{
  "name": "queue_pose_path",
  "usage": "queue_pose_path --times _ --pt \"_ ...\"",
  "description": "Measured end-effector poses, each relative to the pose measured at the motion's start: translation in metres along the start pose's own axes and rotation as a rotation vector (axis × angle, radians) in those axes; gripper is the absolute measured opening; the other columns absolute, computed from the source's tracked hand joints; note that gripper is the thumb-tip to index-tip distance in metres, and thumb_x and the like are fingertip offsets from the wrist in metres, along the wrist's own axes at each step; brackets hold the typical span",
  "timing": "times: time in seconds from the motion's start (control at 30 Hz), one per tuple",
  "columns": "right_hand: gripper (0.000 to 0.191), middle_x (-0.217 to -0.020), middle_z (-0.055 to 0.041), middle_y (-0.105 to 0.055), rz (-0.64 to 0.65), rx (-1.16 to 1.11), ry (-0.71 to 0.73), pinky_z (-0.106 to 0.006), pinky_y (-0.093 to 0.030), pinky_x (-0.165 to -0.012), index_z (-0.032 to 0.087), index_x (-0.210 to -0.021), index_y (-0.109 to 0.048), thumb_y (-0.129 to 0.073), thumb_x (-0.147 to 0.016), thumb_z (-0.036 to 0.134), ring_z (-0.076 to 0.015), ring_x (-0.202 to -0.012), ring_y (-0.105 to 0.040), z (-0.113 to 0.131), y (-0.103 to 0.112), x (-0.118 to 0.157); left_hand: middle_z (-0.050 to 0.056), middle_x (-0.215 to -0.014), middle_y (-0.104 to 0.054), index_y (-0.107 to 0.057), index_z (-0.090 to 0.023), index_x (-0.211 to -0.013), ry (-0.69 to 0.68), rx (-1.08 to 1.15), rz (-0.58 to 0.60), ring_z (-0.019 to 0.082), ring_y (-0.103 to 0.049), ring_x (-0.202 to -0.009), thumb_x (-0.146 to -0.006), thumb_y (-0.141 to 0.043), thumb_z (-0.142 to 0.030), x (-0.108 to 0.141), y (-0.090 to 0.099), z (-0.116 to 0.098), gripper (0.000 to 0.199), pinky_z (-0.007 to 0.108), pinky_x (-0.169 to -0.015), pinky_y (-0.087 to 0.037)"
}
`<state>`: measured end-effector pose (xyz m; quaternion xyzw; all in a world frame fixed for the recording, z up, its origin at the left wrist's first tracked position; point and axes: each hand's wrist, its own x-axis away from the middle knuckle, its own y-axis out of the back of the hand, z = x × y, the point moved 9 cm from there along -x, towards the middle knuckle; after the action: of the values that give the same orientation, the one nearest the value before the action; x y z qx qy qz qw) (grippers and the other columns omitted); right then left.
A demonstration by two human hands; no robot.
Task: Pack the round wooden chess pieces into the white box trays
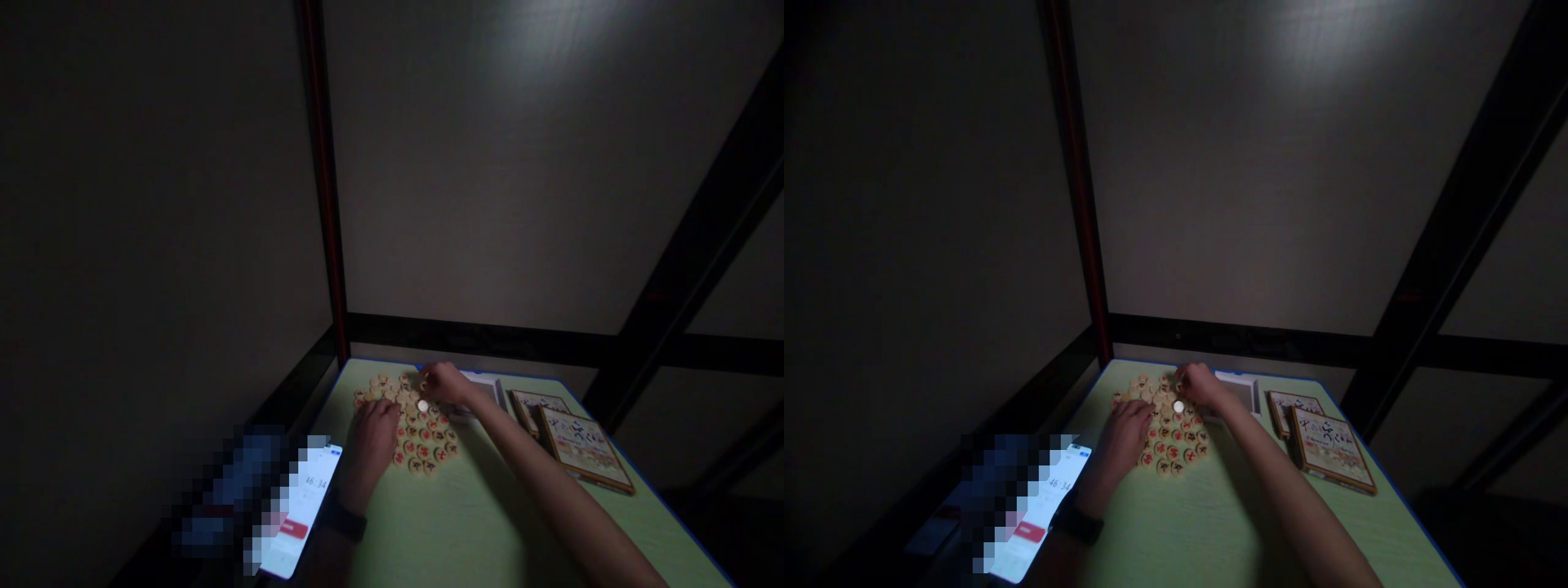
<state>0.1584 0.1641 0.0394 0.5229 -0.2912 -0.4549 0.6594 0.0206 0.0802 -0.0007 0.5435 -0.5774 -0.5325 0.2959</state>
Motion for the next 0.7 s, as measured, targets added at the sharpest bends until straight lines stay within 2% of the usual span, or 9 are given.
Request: queue_pose_path --times 0.1,0.2,0.3,0.43,0.57,0.7 --pt "0.027 -0.085 -0.008 -0.077 0.038 0.015 -0.015 -0.023 -0.043 -0.068 0.017 -0.089 -0.077 -0.063 -0.07 0.005 -0.0202 -0.08 -0.069 -0.007 0.0 -0.008 0.008 -0.117 -0.062 -0.064 -0.024 -0.124 -0.013 -0.029 -0.027 0.024 -0.052 -0.112 -0.097 -0.045 -0.023 0.001 0.002 -0.007 0.033 0.037 -0.102 -0.039" --pt "0.023 -0.078 -0.0057 -0.077 0.099 -0.008 0.005 -0.022 -0.044 -0.066 0.018 -0.076 -0.078 -0.067 -0.064 0.002 -0.0196 -0.076 -0.07 -0.005 -0.002 -0.01 0.009 -0.115 -0.061 -0.065 -0.022 -0.123 0.014 -0.049 -0.023 0.026 -0.052 -0.112 -0.097 -0.046 -0.027 0.001 0.001 -0.007 0.032 0.037 -0.1 -0.04" --pt "0.029 -0.076 -0.002 -0.077 0.135 -0.052 0.038 -0.02 -0.045 -0.065 0.018 -0.08 -0.079 -0.064 -0.064 -0.001 -0.0168 -0.073 -0.07 -0.003 -0.002 0.002 0.01 -0.116 -0.06 -0.066 -0.019 -0.121 0.035 -0.038 0.005 0.026 -0.051 -0.113 -0.097 -0.047 -0.027 -0.001 -0.004 -0.005 0.031 0.037 -0.1 -0.04" --pt "0.04 -0.079 -0.0014 -0.077 0.118 -0.14 0.075 -0.021 -0.045 -0.065 0.018 -0.091 -0.079 -0.055 -0.067 -0.002 -0.0161 -0.072 -0.069 -0.012 0.0 0.039 0.009 -0.115 -0.06 -0.066 -0.02 -0.119 0.022 -0.01 0.018 0.025 -0.052 -0.113 -0.096 -0.05 -0.026 -0.004 -0.008 -0.003 0.029 0.035 -0.1 -0.041" --pt "0.038 -0.076 -0.0033 -0.076 0.029 -0.256 0.013 -0.023 -0.046 -0.065 0.016 -0.09 -0.079 -0.054 -0.067 -0.001 -0.0182 -0.071 -0.068 -0.032 -0.012 0.078 0.009 -0.112 -0.06 -0.066 -0.021 -0.119 0.008 -0.033 0.007 0.024 -0.053 -0.111 -0.095 -0.052 -0.025 -0.007 -0.01 -0.001 0.028 0.035 -0.1 -0.041" --pt "0.036 -0.091 -0.008 -0.077 -0.16 -0.296 0.006 -0.027 -0.047 -0.074 0.016 -0.091 -0.079 -0.051 -0.074 0.002 -0.021 -0.081 -0.069 -0.035 -0.025 0.102 0.009 -0.114 -0.061 -0.067 -0.022 -0.116 0.032 -0.046 0.033 0.025 -0.054 -0.113 -0.094 -0.053 -0.021 -0.009 -0.013 0.002 0.026 0.035 -0.098 -0.042"
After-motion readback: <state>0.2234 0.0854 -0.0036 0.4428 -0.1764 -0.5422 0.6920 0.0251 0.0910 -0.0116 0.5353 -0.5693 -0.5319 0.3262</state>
